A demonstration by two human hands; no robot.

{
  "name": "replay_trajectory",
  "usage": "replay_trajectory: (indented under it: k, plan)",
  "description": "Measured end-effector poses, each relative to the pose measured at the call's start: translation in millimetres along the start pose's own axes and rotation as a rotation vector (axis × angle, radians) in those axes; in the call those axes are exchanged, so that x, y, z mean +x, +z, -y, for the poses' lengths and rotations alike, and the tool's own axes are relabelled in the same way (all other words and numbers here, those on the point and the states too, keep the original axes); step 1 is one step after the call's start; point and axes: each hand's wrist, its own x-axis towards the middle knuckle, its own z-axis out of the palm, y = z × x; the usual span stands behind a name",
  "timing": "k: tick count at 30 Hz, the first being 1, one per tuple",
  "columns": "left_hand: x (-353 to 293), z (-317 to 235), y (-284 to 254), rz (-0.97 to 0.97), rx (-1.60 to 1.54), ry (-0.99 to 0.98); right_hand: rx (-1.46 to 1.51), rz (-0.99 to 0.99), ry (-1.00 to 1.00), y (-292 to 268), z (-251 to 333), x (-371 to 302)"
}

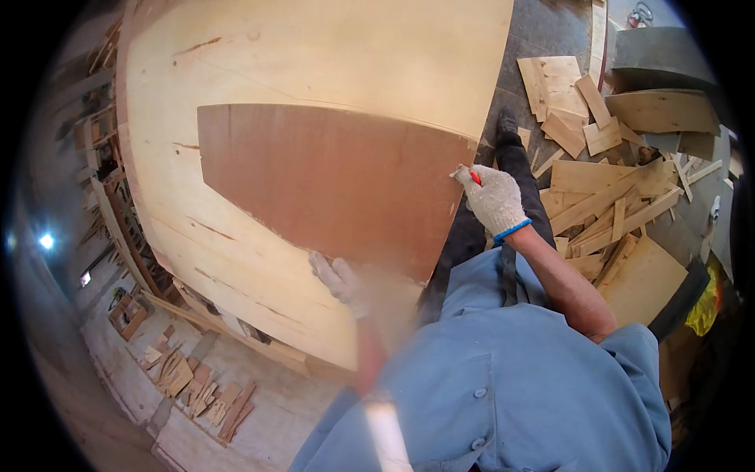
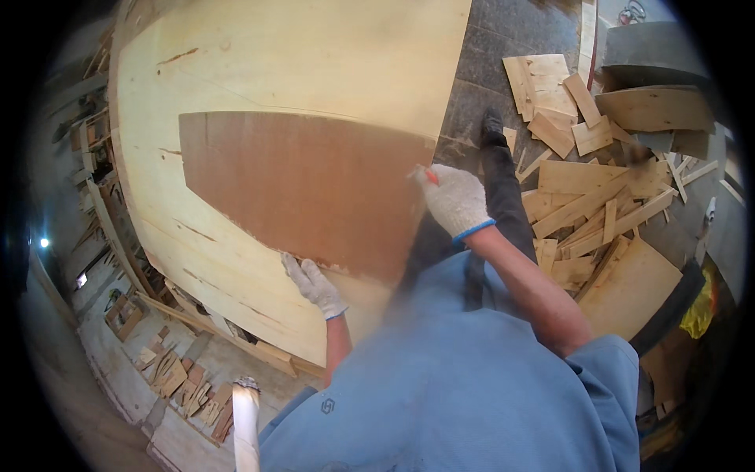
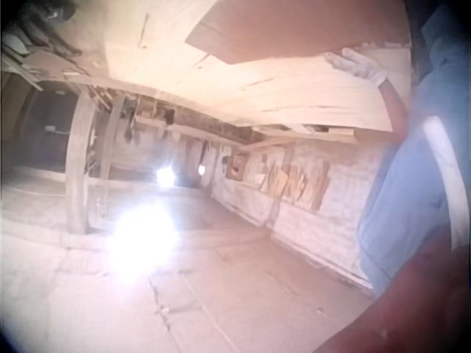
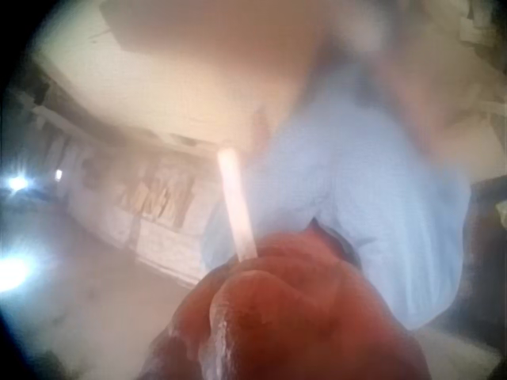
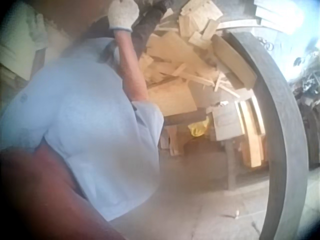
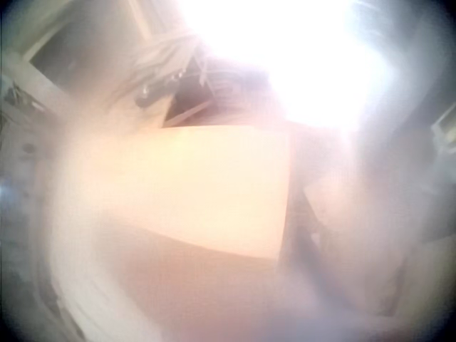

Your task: The person traces a template onto a large plywood sheet using a red pencil, then uses a hammer to tap the sheet into place and a nail gun to fasten it. The person handles the plywood, template, hammer, and nail gun throughout the process.

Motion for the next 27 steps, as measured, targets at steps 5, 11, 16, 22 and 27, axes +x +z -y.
replay_trajectory:
  k: [5, 11, 16, 22, 27]
  plan:
    - [-2.3, -15.7, -9.4, 0.105, 0.025, -0.028, 0.006, 0.023, 0.049, 1.7, -1.4, 0.8]
    - [-3.3, -0.4, -5.4, 0.081, -0.149, -0.109, 0.030, 0.007, 0.067, 3.9, -0.5, 0.8]
    - [-5.4, -2.8, -0.9, 0.029, -0.104, 0.052, 0.031, -0.002, 0.028, 6.5, -6.9, 2.8]
    - [0.7, 7.7, -2.4, 0.028, -0.059, 0.122, -0.010, 0.063, 0.102, 1.2, 3.3, 0.7]
    - [1.8, 11.3, 6.6, -0.004, -0.080, 0.054, -0.043, 0.067, 0.089, -1.8, 5.3, 0.1]
